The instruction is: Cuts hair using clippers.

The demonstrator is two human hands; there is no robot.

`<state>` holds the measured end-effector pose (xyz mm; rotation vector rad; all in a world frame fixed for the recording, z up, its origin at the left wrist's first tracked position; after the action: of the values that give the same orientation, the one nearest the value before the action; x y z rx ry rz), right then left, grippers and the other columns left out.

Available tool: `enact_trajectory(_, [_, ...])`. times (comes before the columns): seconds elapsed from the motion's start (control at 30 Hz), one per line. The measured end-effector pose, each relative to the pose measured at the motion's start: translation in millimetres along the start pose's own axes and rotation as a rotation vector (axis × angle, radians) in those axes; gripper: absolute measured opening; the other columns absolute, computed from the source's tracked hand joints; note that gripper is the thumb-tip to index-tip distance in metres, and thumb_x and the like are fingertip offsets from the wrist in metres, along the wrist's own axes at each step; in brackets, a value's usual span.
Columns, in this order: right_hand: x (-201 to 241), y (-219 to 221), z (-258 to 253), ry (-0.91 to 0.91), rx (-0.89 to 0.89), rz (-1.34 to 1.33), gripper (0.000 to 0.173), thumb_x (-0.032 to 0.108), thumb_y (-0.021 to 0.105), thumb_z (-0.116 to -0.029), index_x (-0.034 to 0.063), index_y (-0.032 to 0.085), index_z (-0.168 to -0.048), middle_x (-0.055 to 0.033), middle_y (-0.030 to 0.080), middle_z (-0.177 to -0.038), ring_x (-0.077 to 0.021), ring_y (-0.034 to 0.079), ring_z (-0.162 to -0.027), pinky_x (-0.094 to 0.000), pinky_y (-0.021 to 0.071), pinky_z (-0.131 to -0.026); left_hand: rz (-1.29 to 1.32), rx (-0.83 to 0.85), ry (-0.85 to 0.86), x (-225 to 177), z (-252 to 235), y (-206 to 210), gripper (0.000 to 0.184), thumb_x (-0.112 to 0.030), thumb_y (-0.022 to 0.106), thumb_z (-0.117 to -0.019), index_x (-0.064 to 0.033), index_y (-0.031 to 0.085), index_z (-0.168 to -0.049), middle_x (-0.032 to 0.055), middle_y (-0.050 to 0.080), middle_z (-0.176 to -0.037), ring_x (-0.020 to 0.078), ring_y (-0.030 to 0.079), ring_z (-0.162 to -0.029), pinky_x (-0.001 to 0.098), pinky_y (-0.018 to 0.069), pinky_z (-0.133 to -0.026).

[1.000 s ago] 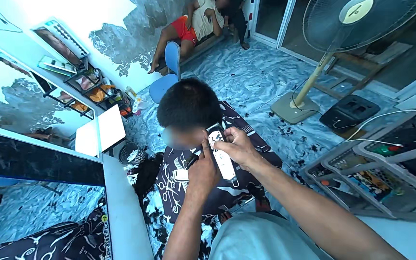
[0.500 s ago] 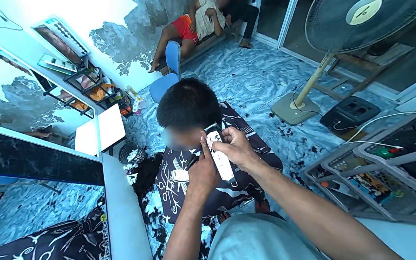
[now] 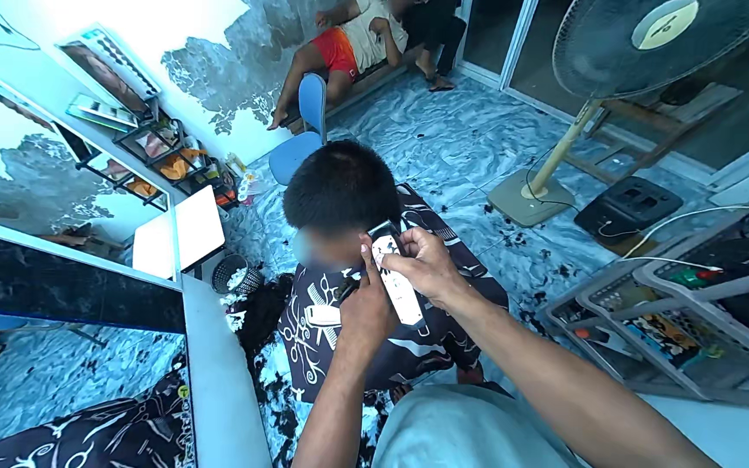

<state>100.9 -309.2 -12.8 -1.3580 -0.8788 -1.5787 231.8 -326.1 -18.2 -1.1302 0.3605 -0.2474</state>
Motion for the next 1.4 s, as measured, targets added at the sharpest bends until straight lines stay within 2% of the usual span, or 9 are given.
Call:
enact_trajectory(0.1, [-2.6,-2.9,-0.5,0.049,-0.013,-0.020,0.044,0.024,0.084,-0.0801,0.0025,0.060,-0.109,-0.0120,0.067,-0.085,-0.0217,0.068,-0.072,-0.0414,0.0604,-0.068,0.003,-0.003,0.005,-0.7,-0.6,-1.1,0.102,-0.030,0.068,-0.0894,-0.0118,0.002,-0.165,0.0167,0.058,-0.142,0.0348,0.071,-0.103,0.0548,0.0579,-0.084])
enact_trajectory(0.23, [-1.1,-1.6,-2.8,-0.005,0.001,-0.013,0.043,0.026,0.085,-0.0806,0.0039,0.061,-0.109,-0.0100,0.070,-0.082,-0.0204,0.070,-0.071,-0.0394,0.0613,-0.067,0.011,0.008,0.006,-1.0,-0.7,-1.9,0.099,-0.030,0.067,-0.0899,-0.0105,0.006,-0.165,0.0174,0.057,-0.144,0.0353,0.070,-0.106,0.0552,0.0573,-0.086])
enact_trajectory(0.33, [-1.4,-3.3,-1.7,0.038,-0.006,-0.025,0.043,0.024,0.085,-0.0821,0.0019,0.060,-0.109,-0.0116,0.068,-0.082,-0.0214,0.068,-0.071,-0.0403,0.0603,-0.068,0.009,0.003,-0.004,-1.0,-1.3,-1.9,0.102,-0.032,0.067,-0.0902,-0.0135,0.000,-0.166,0.0164,0.058,-0.142,0.0347,0.072,-0.103,0.0551,0.0581,-0.084])
enact_trajectory(0.47, [0.2,-2.2,-2.8,-0.003,0.008,0.001,0.043,0.026,0.085,-0.0814,0.0046,0.061,-0.111,-0.0096,0.070,-0.084,-0.0206,0.070,-0.072,-0.0401,0.0616,-0.068,0.012,0.007,-0.002,-0.8,-2.3,-0.5,0.098,-0.032,0.067,-0.0897,-0.0101,0.007,-0.165,0.0174,0.058,-0.142,0.0352,0.071,-0.104,0.0551,0.0576,-0.085])
enact_trajectory(0.57, [-0.9,-4.7,-1.4,0.037,-0.009,-0.015,0.041,0.022,0.085,-0.0815,0.0026,0.061,-0.108,-0.0111,0.067,-0.082,-0.0208,0.067,-0.070,-0.0397,0.0598,-0.067,0.023,-0.015,0.004,-0.2,-2.0,-0.6,0.099,-0.033,0.064,-0.0913,-0.0128,0.002,-0.165,0.0168,0.060,-0.140,0.0342,0.072,-0.102,0.0549,0.0578,-0.084])
enact_trajectory(0.93, [2.0,-3.7,-2.4,-0.032,0.009,0.016,0.042,0.028,0.084,-0.0811,0.0058,0.062,-0.110,-0.0085,0.071,-0.083,-0.0195,0.071,-0.071,-0.0394,0.0616,-0.067,0.025,0.008,-0.004,-0.5,-2.4,1.7,0.097,-0.035,0.065,-0.0911,-0.0099,0.007,-0.165,0.0178,0.059,-0.140,0.0360,0.071,-0.105,0.0563,0.0572,-0.086])
enact_trajectory(1.03, [1.6,-6.2,-1.3,0.014,-0.002,0.016,0.042,0.025,0.084,-0.0817,0.0031,0.062,-0.109,-0.0102,0.069,-0.083,-0.0205,0.069,-0.071,-0.0403,0.0607,-0.067,0.025,-0.013,-0.001,-0.5,-2.7,1.8,0.100,-0.037,0.063,-0.0926,-0.0129,-0.001,-0.166,0.0166,0.061,-0.138,0.0347,0.072,-0.103,0.0560,0.0578,-0.085])
enact_trajectory(1.17, [2.5,-4.5,-1.8,-0.032,0.004,0.011,0.042,0.027,0.084,-0.0810,0.0054,0.062,-0.110,-0.0083,0.070,-0.082,-0.0190,0.070,-0.070,-0.0382,0.0609,-0.065,0.018,-0.009,0.001,-1.3,-2.5,3.7,0.096,-0.038,0.063,-0.0919,-0.0087,0.007,-0.165,0.0175,0.060,-0.140,0.0347,0.071,-0.103,0.0555,0.0576,-0.084])
enact_trajectory(1.4, [2.6,-6.6,-1.2,-0.016,0.002,0.028,0.042,0.028,0.084,-0.0807,0.0055,0.063,-0.110,-0.0089,0.070,-0.084,-0.0195,0.070,-0.071,-0.0396,0.0606,-0.066,0.023,0.004,-0.006,-2.9,-3.4,3.9,0.098,-0.038,0.065,-0.0913,-0.0107,0.006,-0.165,0.0173,0.061,-0.138,0.0349,0.071,-0.105,0.0560,0.0572,-0.086])
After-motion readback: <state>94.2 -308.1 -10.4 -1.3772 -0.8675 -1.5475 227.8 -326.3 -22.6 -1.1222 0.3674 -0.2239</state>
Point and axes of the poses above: each hand's wrist, its own z-axis away from the middle knuckle, its own y-axis out of the palm, x = y × z, the point moved 4 cm from there along -z, towards the middle knuckle
